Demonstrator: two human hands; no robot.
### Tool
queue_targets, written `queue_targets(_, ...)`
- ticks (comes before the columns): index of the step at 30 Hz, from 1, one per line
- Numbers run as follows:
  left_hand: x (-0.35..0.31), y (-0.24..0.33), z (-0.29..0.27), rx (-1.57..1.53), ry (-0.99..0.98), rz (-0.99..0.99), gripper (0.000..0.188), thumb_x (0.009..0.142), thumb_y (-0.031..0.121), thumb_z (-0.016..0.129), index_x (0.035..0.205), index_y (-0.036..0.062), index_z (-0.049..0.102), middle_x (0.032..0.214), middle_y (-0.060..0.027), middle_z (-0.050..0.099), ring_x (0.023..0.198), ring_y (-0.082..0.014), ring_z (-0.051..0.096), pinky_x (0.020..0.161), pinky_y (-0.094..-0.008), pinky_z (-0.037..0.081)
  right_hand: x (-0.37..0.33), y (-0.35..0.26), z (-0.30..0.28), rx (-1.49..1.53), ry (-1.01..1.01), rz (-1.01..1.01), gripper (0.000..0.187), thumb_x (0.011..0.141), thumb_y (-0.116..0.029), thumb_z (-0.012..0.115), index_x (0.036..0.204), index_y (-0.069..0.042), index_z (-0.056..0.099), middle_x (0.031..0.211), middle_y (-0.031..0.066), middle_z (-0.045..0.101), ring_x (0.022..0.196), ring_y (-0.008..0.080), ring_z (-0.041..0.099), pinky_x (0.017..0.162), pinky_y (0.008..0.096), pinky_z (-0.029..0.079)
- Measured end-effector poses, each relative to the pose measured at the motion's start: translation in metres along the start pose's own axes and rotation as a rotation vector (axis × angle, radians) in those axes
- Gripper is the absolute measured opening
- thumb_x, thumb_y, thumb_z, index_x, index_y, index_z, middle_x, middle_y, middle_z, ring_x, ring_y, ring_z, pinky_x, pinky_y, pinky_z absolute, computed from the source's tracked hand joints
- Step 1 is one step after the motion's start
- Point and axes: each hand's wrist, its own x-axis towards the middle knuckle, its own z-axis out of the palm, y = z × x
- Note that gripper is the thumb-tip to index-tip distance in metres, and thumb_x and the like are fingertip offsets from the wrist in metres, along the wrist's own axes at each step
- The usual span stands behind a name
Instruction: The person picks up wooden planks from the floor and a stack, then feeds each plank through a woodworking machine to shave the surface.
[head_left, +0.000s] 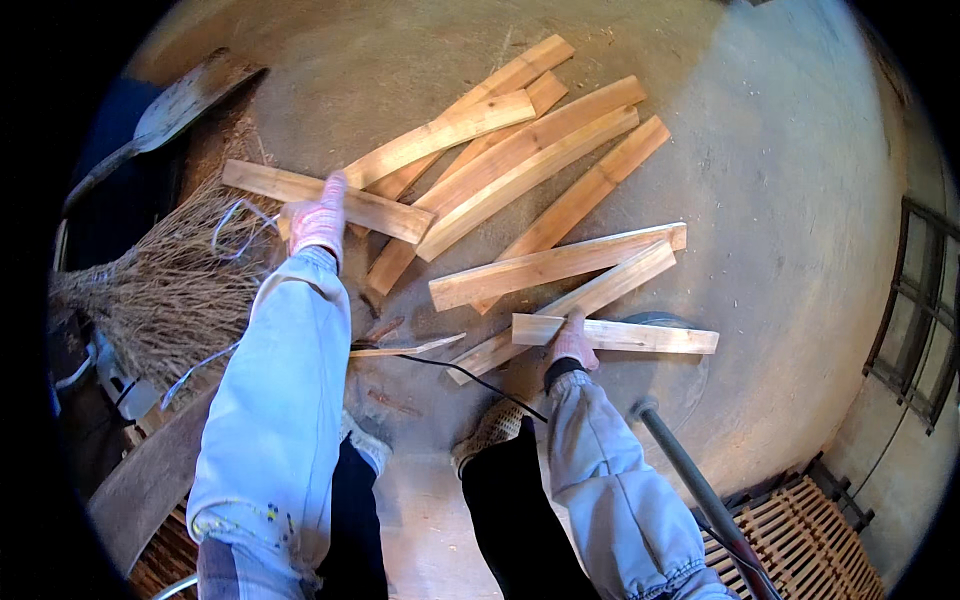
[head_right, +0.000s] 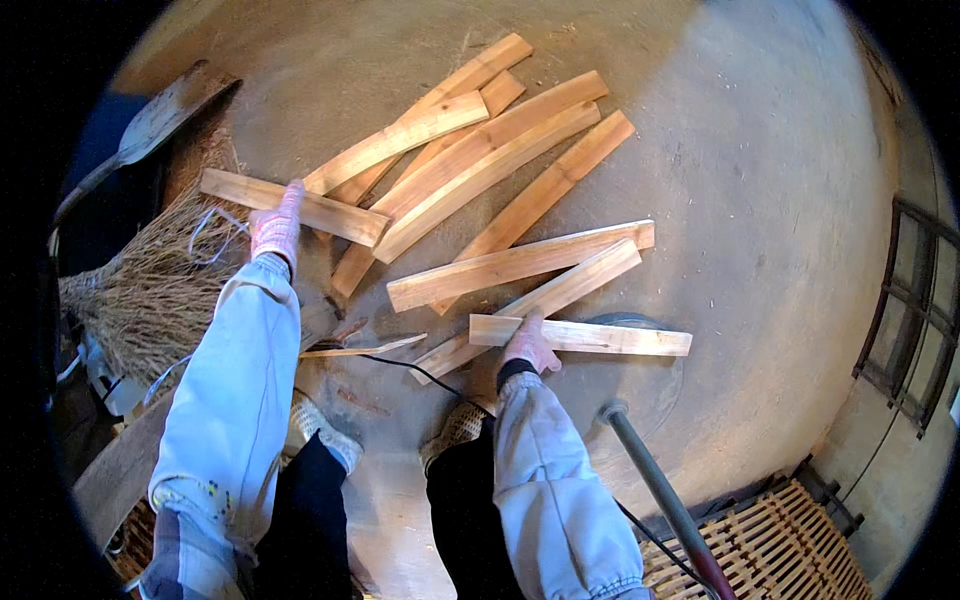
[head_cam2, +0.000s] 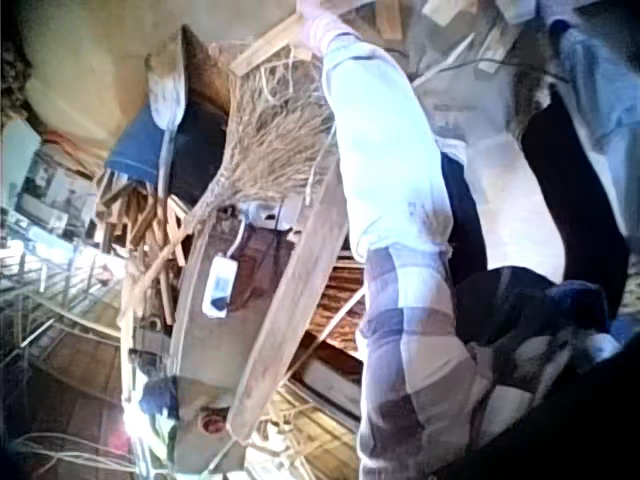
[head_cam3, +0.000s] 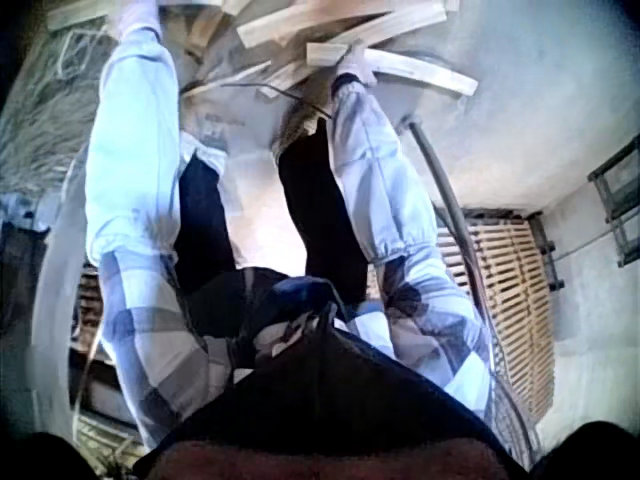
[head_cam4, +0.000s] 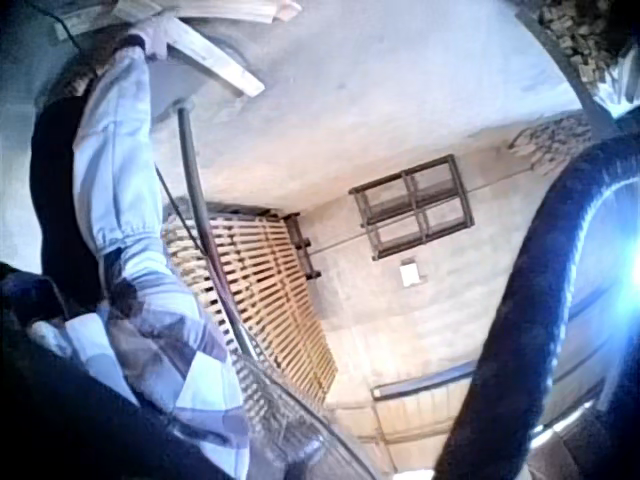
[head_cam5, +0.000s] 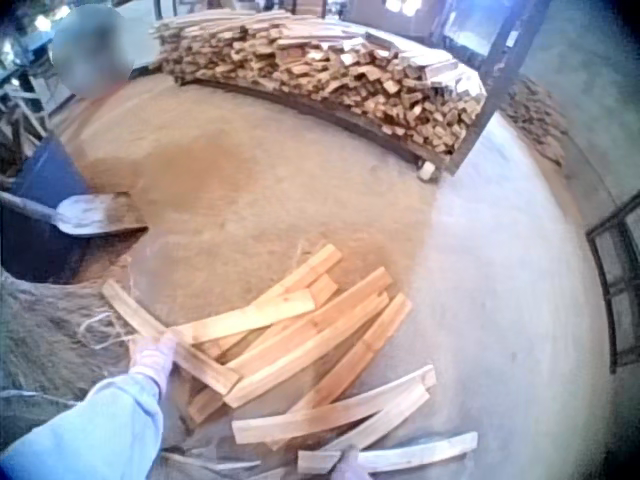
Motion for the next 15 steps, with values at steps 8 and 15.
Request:
queue_targets(8, 0.011, 0.042, 0.048, 0.290, 0.164, 0.113, 0.114, 0.076, 0.041, 0.084, 0.164, 0.0077, 0.019, 0.164, -0.0307, 0.025, 0.151, -0.0408, 0.035, 0.123, -0.0425, 0.034, 0.009, 0.032, -0.009, 0.027, -0.110, -0.615, 0.089, 0.077, -0.025, 0.085, 0.150, 0.002, 0.043, 0.127, 0.0219, 0.068, 0.114, 0.0333, 0.068, 0.103, 0.0418, 0.052)
queue_targets(15, 0.034, 0.070, 0.041, 0.322, -0.107, 0.536, 0.097, 0.081, 0.024, 0.080, 0.162, 0.0136, 0.029, 0.151, -0.0252, 0.053, 0.136, -0.0406, 0.056, 0.115, -0.0423, 0.045, -0.039, -0.075, 0.035, 0.370, -0.835, -0.726, 0.059, 0.086, -0.012, 0.078, 0.139, 0.000, 0.054, 0.122, 0.0110, 0.068, 0.112, 0.0251, 0.066, 0.098, 0.0366, 0.054)
